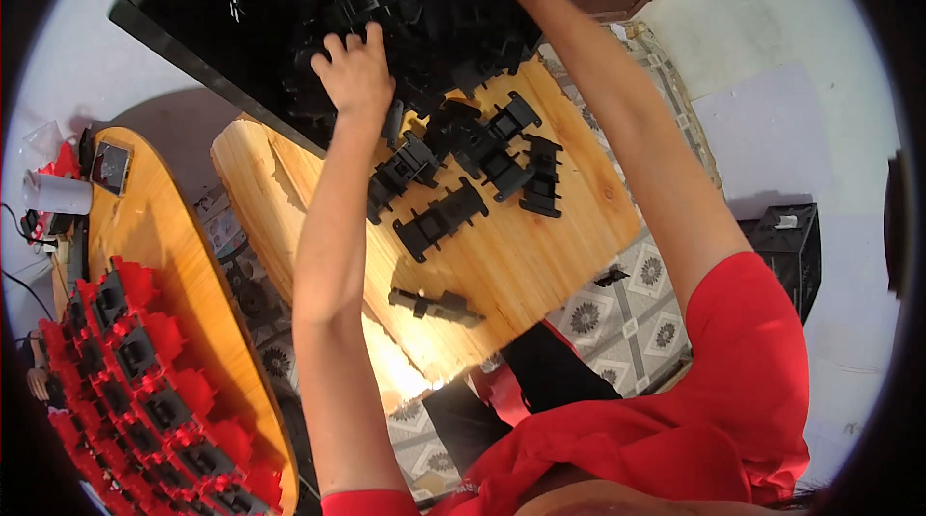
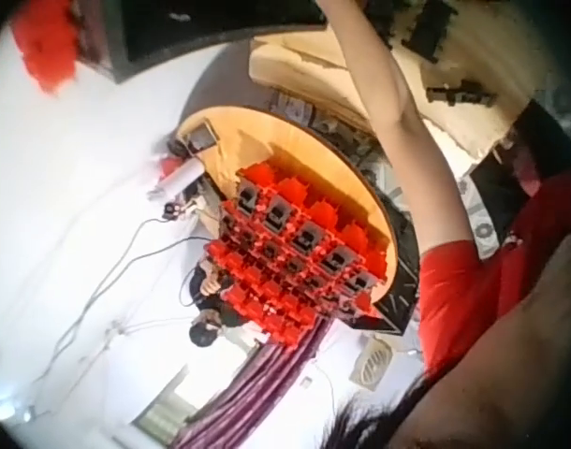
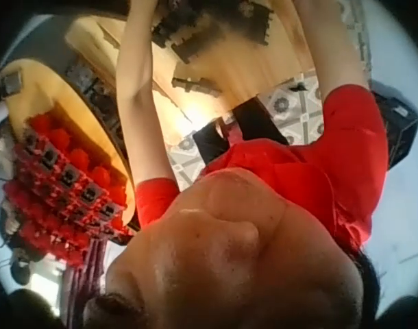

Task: The person assembles plastic casings by snapping black plastic components into red shells by hand, then transfers the assembled units to another table.

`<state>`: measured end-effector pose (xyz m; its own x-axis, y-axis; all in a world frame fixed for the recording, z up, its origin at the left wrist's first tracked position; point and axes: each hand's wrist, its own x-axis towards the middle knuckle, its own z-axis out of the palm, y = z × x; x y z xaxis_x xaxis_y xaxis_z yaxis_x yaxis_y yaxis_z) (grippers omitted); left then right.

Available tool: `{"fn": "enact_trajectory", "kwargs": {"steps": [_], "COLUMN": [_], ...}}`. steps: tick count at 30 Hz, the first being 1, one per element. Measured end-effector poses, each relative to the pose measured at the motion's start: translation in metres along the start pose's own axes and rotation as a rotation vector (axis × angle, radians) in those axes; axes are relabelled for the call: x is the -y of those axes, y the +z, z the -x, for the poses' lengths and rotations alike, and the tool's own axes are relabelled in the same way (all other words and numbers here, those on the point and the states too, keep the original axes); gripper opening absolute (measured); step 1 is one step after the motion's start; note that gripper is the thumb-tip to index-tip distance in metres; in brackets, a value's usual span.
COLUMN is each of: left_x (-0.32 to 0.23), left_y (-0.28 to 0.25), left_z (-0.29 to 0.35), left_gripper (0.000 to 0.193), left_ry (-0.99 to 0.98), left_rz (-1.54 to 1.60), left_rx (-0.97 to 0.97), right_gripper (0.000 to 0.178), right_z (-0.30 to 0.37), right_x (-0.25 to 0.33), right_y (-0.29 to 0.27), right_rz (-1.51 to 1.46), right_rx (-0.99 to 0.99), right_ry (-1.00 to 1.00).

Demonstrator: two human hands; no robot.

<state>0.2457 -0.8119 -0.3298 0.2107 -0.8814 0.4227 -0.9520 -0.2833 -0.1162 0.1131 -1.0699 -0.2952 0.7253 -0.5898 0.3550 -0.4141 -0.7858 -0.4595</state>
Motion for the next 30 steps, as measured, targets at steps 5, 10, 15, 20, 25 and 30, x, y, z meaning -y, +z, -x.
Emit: {"fn": "enact_trajectory", "kwargs": {"steps": [5, 10, 15, 20, 25, 30], "left_x": [0.008, -0.009, -0.012, 0.007, 0.091, 0.156], "left_y": [-0.027, -0.013, -0.046, -0.199, -0.297, -0.225], "left_z": [0.063, 0.131, 0.147, 0.062, -0.080, -0.212], "left_gripper": [0.062, 0.054, 0.049, 0.023, 0.038, 0.114], "left_ry": [-0.040, 0.035, 0.179, 0.030, -0.306, -0.828], "left_rz": [0.039, 0.128, 0.072, 0.661, 0.498, 0.624], "left_rx": [-0.055, 0.227, 0.428, 0.440, -0.609, -0.146], "right_gripper": [0.049, 0.042, 0.041, 0.033, 0.042, 0.071], "right_z": [0.106, 0.176, 0.205, 0.177, 0.019, -0.140], "right_x": [0.095, 0.176, 0.210, 0.231, 0.193, 0.025], "right_y": [0.035, 0.035, 0.020, -0.068, -0.222, -0.299], "right_rz": [0.010, -0.022, -0.065, 0.103, 0.054, -0.094], "right_rx": [-0.131, -0.125, 0.046, -0.188, -0.878, -0.596], "right_ry": [0.056, -0.036, 0.011, -0.302, -0.150, 0.512]}}
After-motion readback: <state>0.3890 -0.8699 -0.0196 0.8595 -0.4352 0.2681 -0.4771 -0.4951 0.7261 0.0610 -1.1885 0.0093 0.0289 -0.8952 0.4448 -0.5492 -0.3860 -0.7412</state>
